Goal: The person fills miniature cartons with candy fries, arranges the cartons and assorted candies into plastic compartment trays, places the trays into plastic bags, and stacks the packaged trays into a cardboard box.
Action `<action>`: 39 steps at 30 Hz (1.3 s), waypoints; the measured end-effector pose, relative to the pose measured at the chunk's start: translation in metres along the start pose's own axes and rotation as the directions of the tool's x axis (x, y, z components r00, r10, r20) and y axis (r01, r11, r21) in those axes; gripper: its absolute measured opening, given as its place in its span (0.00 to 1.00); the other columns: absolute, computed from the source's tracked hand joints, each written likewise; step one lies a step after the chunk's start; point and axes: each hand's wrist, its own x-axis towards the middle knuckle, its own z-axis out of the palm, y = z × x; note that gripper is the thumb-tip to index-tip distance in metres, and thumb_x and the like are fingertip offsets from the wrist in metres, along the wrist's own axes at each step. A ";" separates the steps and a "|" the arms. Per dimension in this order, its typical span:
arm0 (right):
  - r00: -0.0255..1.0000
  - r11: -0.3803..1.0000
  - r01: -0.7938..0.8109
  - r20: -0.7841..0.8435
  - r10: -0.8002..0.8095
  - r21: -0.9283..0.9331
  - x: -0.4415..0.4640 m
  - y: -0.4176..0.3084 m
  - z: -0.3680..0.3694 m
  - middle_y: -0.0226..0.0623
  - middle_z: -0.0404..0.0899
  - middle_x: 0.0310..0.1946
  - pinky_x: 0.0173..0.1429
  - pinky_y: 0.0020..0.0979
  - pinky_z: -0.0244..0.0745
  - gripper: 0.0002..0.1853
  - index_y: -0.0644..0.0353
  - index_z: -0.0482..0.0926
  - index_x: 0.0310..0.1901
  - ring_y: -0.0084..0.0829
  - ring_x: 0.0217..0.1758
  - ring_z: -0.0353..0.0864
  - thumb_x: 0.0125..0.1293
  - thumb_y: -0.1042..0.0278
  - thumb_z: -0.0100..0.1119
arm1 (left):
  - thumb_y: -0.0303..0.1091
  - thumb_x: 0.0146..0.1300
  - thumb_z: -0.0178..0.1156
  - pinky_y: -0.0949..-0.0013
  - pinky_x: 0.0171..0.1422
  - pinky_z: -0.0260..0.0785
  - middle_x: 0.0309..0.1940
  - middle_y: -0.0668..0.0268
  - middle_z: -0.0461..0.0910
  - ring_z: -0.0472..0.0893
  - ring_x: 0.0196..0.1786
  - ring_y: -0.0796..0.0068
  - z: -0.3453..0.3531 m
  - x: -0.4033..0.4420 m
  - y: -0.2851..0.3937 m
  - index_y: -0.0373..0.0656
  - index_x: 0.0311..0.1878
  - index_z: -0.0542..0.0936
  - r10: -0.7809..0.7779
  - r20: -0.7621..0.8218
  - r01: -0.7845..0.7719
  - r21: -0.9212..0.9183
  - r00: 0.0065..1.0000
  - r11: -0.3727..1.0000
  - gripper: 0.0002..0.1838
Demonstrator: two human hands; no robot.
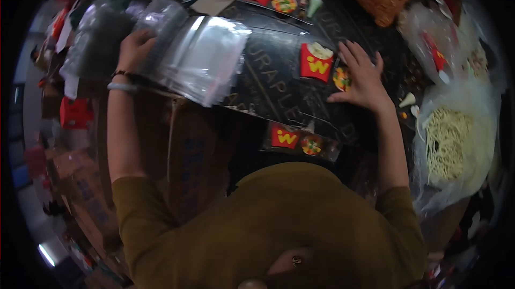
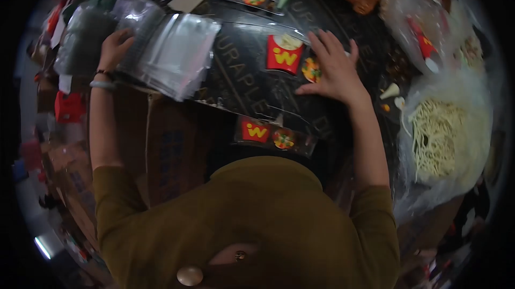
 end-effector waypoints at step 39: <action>0.900 0.992 0.016 -0.433 0.039 0.123 -0.051 -0.025 0.028 0.32 0.70 0.56 0.67 0.48 0.44 0.19 0.46 0.78 0.52 0.32 0.62 0.67 0.58 0.61 0.64 | 0.31 0.67 0.57 0.78 0.37 0.75 0.51 0.64 0.79 0.80 0.30 0.81 0.157 -0.048 0.263 0.37 0.63 0.70 0.283 0.487 0.383 -0.854 0.826 0.352 0.22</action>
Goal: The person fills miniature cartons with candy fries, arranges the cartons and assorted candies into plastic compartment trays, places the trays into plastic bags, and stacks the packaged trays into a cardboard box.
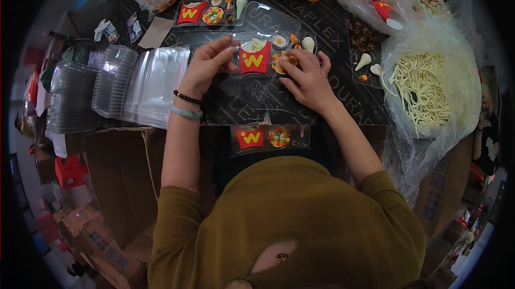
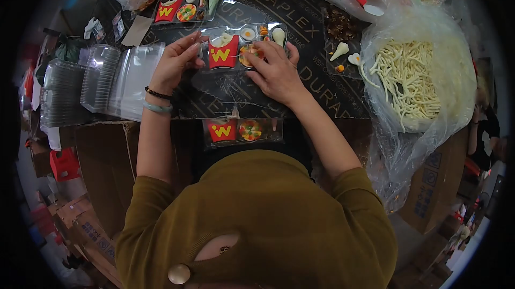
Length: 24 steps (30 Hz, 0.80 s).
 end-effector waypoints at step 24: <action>0.889 0.970 0.153 0.455 -0.052 -0.188 0.065 0.024 -0.005 0.47 0.57 0.68 0.70 0.60 0.42 0.61 0.46 0.58 0.70 0.49 0.71 0.55 0.32 0.27 0.67 | 0.33 0.57 0.59 0.55 0.48 0.68 0.41 0.50 0.72 0.75 0.43 0.51 0.033 0.002 -0.051 0.33 0.51 0.71 0.579 -0.219 -0.138 0.850 0.786 0.509 0.20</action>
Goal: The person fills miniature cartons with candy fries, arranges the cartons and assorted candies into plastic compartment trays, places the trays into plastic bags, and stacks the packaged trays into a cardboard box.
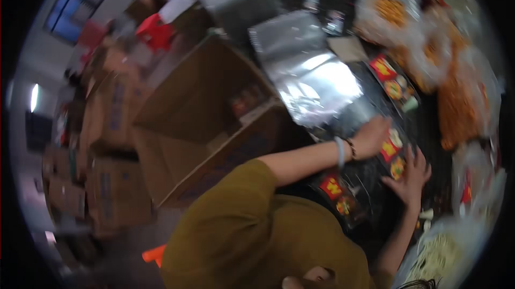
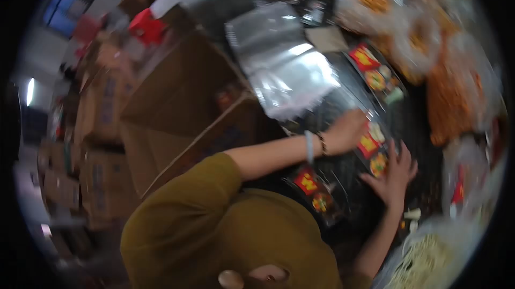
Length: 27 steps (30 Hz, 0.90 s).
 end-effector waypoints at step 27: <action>0.986 0.997 0.074 -0.151 -0.069 0.026 0.021 -0.030 0.013 0.52 0.55 0.68 0.71 0.51 0.45 0.52 0.46 0.60 0.70 0.49 0.71 0.54 0.41 0.35 0.68 | 0.30 0.51 0.64 0.54 0.62 0.65 0.56 0.47 0.70 0.70 0.58 0.46 -0.054 -0.033 -0.004 0.35 0.55 0.71 0.062 -0.150 -0.036 0.171 0.987 0.985 0.26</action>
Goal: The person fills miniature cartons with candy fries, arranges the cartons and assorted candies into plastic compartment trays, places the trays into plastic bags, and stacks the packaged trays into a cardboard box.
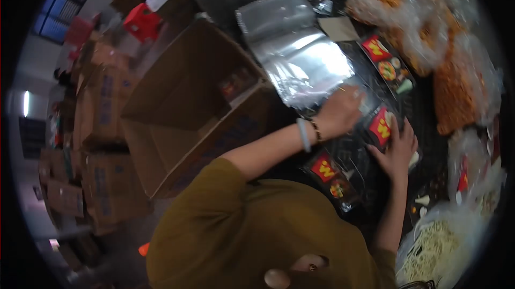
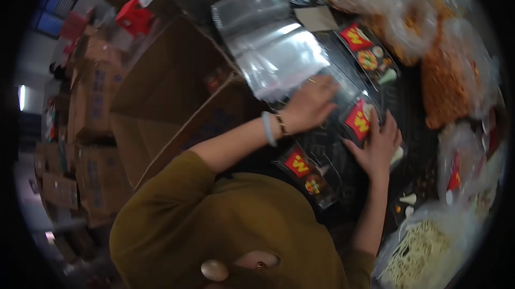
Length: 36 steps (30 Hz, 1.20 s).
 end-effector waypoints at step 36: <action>0.996 0.996 -0.074 0.057 0.072 0.045 -0.002 0.001 -0.002 0.51 0.54 0.68 0.73 0.53 0.40 0.52 0.42 0.61 0.69 0.49 0.73 0.50 0.41 0.31 0.66 | 0.33 0.46 0.69 0.69 0.31 0.71 0.21 0.60 0.82 0.80 0.24 0.72 -0.083 0.058 -0.097 0.37 0.26 0.84 -0.479 0.447 0.510 0.058 0.756 0.858 0.09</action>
